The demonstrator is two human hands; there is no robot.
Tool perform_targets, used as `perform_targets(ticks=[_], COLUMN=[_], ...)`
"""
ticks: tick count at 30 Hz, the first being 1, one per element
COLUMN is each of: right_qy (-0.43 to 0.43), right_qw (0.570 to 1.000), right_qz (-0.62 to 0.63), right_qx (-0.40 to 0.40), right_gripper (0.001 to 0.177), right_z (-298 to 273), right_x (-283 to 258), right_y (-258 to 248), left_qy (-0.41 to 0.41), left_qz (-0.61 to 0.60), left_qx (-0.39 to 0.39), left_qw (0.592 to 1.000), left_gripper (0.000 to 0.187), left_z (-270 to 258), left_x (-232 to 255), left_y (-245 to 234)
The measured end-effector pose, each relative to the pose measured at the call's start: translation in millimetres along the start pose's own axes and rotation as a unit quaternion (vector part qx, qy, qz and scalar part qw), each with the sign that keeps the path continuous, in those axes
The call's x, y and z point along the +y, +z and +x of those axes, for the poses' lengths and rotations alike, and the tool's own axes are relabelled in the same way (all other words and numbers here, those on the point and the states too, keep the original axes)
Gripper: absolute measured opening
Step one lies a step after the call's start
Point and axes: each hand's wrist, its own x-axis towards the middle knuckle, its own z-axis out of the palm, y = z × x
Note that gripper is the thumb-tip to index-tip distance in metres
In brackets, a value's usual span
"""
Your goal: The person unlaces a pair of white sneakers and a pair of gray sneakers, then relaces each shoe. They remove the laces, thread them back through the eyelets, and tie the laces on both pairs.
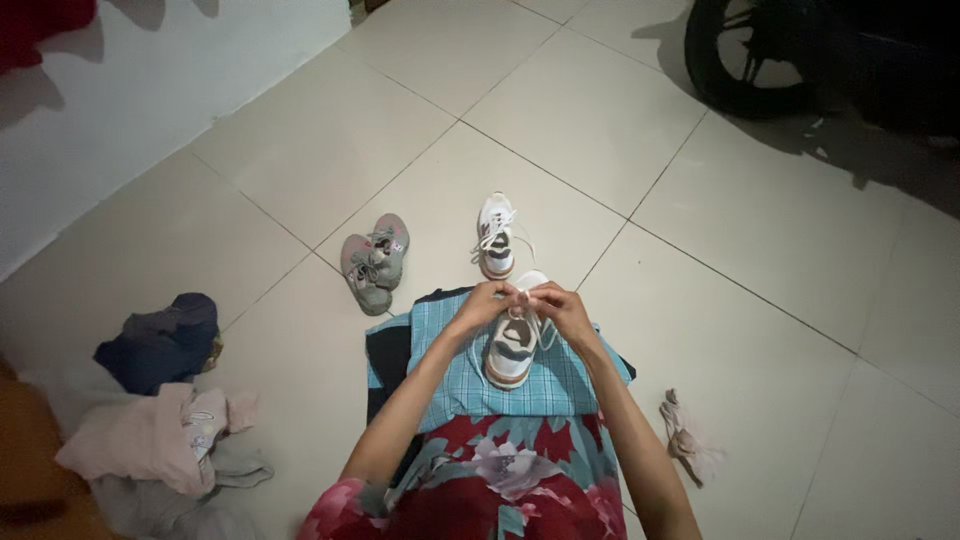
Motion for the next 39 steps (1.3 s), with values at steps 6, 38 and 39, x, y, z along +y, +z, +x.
perform_targets(ticks=[6, 38, 39], right_qy=[0.026, 0.106, 0.096], right_qw=[0.992, 0.991, 0.99], right_qz=[0.044, -0.005, -0.035], right_qx=[0.117, 0.087, 0.099], right_gripper=[0.013, 0.017, 0.018], right_z=[1, 14, 13], right_x=[21, 39, 40], right_y=[5, -15, -13], left_qy=[-0.005, 0.149, 0.142], left_qz=[0.0, 0.287, 0.283], left_qx=[0.038, 0.103, 0.098], left_qw=[0.999, 0.941, 0.944], left_gripper=[0.022, 0.024, 0.025], left_z=[-27, -81, -87], left_x=[25, 30, 26], left_y=[5, 0, -1])
